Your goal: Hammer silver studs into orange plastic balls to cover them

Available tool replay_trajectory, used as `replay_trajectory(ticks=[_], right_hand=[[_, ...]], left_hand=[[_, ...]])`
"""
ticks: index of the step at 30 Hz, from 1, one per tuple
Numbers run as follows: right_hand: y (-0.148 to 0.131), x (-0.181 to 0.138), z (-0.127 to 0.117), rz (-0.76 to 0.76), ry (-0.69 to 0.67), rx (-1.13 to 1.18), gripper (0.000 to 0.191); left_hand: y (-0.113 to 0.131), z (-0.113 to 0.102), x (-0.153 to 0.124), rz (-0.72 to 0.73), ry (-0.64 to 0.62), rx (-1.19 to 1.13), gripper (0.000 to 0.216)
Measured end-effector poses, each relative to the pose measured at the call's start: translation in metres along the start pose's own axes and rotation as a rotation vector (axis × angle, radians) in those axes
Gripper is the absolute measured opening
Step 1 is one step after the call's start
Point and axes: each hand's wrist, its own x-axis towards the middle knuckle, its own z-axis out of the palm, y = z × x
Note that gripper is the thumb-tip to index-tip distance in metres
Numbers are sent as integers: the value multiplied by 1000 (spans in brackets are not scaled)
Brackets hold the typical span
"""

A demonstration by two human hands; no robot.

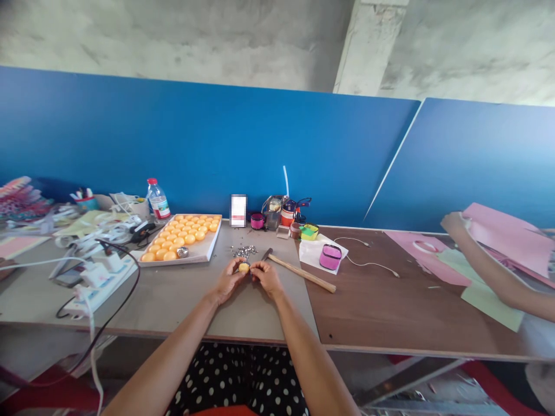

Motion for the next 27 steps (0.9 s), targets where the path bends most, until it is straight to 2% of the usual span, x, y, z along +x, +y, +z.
replay_trajectory(ticks=[12, 27], right_hand=[[3, 2, -2, -7, -18, -54, 14], [-3, 0, -2, 30, -57, -101, 17]], left_hand=[[-1, 0, -1, 26, 17, 46, 47], [-6, -5, 2, 51, -33, 187, 46]])
